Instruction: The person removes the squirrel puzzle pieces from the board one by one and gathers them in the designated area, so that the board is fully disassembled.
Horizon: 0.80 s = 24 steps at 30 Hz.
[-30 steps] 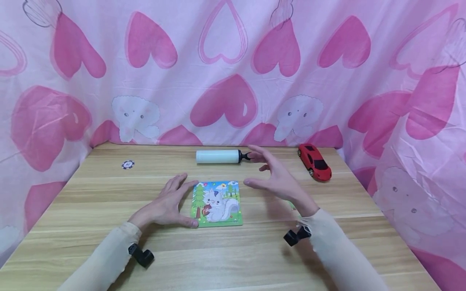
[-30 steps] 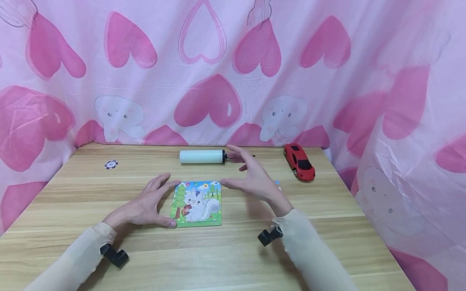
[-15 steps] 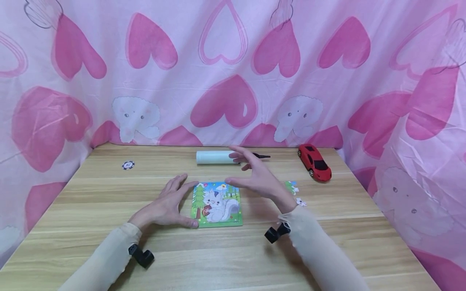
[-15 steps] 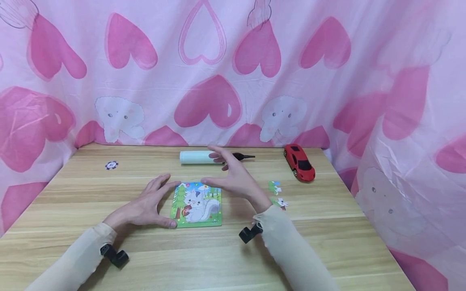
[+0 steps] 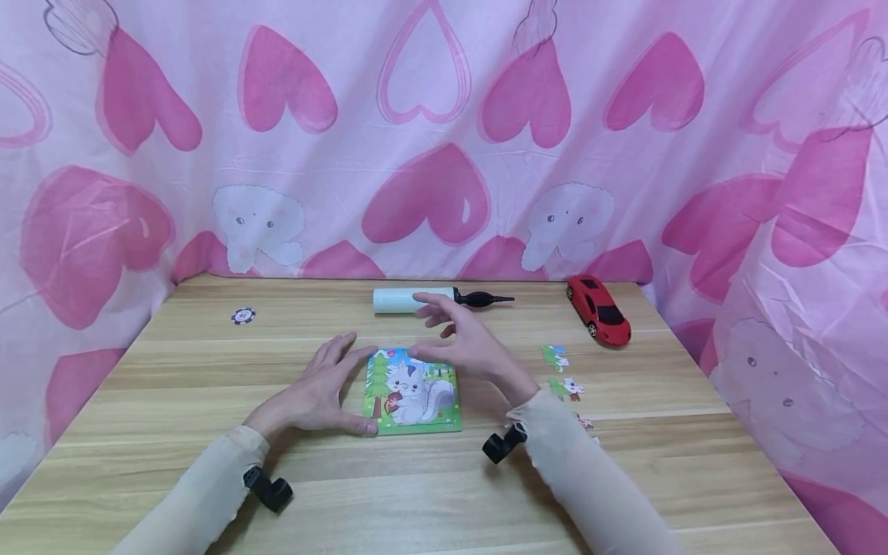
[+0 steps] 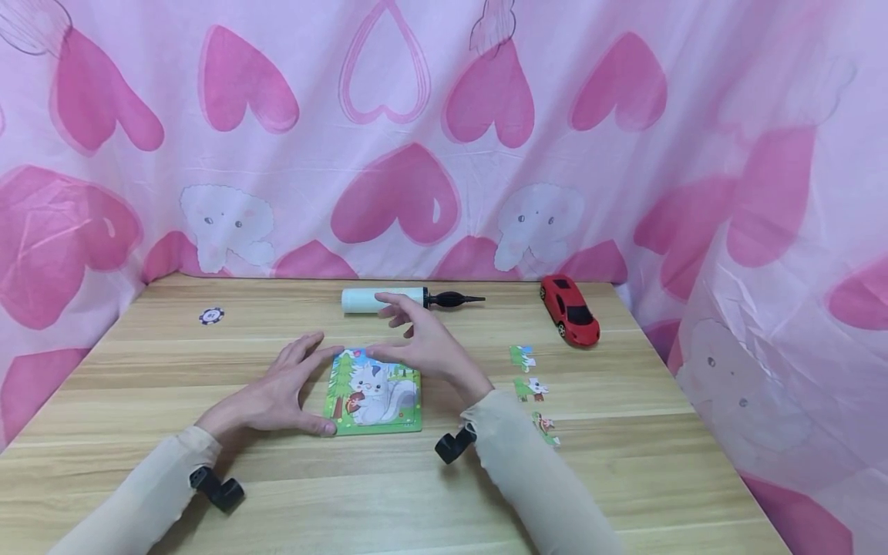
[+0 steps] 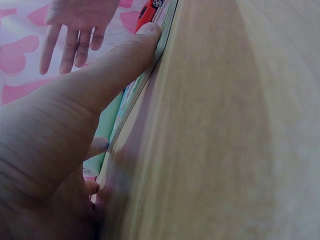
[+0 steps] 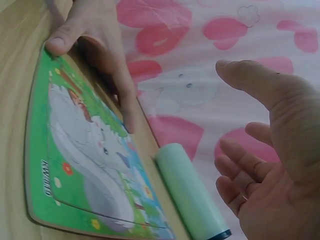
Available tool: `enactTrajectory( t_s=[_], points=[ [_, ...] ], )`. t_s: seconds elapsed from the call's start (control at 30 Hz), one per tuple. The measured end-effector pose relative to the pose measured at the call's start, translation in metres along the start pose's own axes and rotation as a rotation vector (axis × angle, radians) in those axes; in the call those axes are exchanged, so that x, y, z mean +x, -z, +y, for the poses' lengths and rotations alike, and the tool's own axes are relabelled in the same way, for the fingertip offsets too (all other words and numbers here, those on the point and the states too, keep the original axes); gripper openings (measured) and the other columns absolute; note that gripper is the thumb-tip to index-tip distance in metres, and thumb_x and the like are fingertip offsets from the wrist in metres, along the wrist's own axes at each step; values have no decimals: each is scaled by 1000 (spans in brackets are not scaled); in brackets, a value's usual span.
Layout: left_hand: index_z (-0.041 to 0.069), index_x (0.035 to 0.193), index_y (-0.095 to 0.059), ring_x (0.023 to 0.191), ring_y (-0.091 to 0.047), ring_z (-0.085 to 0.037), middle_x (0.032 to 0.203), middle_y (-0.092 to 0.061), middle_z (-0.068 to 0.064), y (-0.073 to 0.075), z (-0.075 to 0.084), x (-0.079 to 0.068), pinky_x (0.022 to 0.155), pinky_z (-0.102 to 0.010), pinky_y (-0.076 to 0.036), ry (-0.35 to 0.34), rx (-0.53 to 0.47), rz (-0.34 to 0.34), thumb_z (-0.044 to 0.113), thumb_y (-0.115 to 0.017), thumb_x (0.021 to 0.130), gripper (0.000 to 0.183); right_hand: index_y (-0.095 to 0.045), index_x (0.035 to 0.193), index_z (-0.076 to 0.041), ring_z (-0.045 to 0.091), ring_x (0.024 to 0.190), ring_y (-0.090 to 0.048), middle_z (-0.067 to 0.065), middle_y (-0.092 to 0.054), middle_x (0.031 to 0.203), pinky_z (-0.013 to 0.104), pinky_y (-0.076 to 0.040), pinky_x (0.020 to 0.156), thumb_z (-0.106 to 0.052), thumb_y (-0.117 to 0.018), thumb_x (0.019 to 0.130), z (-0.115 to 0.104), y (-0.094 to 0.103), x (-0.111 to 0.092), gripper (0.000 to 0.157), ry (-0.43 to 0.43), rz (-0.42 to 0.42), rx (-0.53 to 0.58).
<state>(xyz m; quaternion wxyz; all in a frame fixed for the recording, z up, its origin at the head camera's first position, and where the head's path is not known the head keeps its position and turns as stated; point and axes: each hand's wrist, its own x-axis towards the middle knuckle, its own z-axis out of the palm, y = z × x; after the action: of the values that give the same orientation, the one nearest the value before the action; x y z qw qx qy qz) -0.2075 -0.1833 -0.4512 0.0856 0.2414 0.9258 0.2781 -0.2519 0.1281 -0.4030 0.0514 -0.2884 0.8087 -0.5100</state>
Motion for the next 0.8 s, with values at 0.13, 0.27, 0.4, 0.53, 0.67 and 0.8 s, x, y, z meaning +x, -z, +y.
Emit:
enactTrajectory(
  t_s=[0.13,0.27,0.4,0.53,0.67,0.8],
  points=[
    [20,174,-38,166,-11,-55,182,-12,-29,-1,0,0,125,-86,-21,-2,4,4,76,-94,71,130,-50,166,-24,42,137,-59,13,-64,149,61,-53,112,-29,-90,96,5,-7,2,81,-31,-43,13],
    [19,174,-38,165,-11,-55,182,-12,-29,-2,-1,0,125,-86,-22,-10,7,9,77,-94,71,130,-51,165,-22,37,134,-59,17,-63,151,56,-54,113,-31,-91,97,9,-14,1,79,-76,-69,18],
    [19,174,-38,165,-11,-55,181,-12,-29,-2,-1,0,125,-87,-21,-14,5,11,77,-94,71,131,-53,164,-21,33,131,-61,14,-65,149,51,-55,113,-32,-91,97,11,-20,1,78,-112,-76,-8],
    [18,174,-38,165,-10,-56,181,-12,-29,-2,-1,0,125,-87,-20,-13,-2,9,76,-94,71,131,-56,163,-23,32,126,-64,13,-66,146,47,-57,109,-30,-93,95,14,-27,2,77,-129,-82,-17],
    [18,174,-38,166,-10,-56,182,-11,-29,-1,-1,-1,125,-87,-20,-7,-5,5,76,-94,71,131,-56,163,-22,27,119,-66,10,-67,142,41,-58,104,-30,-93,94,18,-32,4,78,-123,-95,-48],
    [18,174,-38,166,-9,-56,182,-11,-29,-1,0,0,124,-87,-21,-9,1,4,76,-94,72,130,-58,161,-22,21,111,-64,5,-68,138,36,-58,97,-30,-93,95,23,-35,5,75,-120,-110,-86]
  ],
)
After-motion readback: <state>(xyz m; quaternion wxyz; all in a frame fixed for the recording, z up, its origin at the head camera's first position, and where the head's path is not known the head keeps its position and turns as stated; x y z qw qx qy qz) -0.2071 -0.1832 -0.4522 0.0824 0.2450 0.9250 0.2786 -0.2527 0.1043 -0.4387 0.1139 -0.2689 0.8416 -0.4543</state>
